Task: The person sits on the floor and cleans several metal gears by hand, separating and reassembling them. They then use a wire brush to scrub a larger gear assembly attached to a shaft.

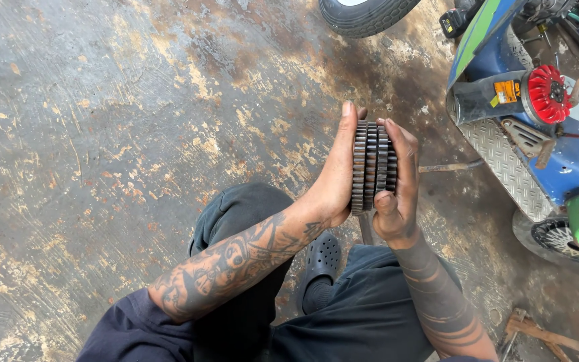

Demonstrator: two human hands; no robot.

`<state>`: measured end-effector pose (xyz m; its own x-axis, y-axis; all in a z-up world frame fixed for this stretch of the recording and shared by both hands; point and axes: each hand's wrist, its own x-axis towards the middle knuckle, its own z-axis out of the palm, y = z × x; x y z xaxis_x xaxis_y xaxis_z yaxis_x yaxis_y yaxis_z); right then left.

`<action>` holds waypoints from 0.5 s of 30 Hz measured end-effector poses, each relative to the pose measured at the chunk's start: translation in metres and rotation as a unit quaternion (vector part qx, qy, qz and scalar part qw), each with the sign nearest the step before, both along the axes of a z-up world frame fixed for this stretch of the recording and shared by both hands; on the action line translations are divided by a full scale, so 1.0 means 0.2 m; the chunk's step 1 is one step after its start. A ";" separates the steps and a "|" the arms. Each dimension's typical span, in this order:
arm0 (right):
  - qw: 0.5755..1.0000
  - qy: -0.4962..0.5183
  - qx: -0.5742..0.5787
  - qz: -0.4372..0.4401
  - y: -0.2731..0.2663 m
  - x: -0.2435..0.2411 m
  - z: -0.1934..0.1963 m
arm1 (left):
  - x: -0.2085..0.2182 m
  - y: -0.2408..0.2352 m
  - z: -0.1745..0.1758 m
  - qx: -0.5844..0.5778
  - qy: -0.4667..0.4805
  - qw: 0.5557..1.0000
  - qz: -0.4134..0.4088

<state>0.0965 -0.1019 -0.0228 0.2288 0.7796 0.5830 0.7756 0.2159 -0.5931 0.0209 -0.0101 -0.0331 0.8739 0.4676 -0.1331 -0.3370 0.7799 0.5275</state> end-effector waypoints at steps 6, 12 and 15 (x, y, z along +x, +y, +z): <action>0.999 -0.052 0.015 -0.006 -0.01 0.01 -0.01 | 0.03 0.00 -0.09 0.020 -0.020 0.999 -0.020; 0.996 -0.078 0.040 0.003 -0.02 -0.01 0.01 | 0.02 0.00 -0.10 0.020 -0.049 0.998 -0.034; 0.994 -0.087 0.059 0.010 -0.02 -0.01 0.00 | -0.02 -0.01 -0.06 0.065 -0.081 0.994 -0.035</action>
<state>0.0951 -0.1065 -0.0225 0.1013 0.7073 0.6996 0.8596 0.2918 -0.4194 0.0159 -0.0112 -0.0445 0.9101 0.4085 0.0690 -0.3723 0.7333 0.5690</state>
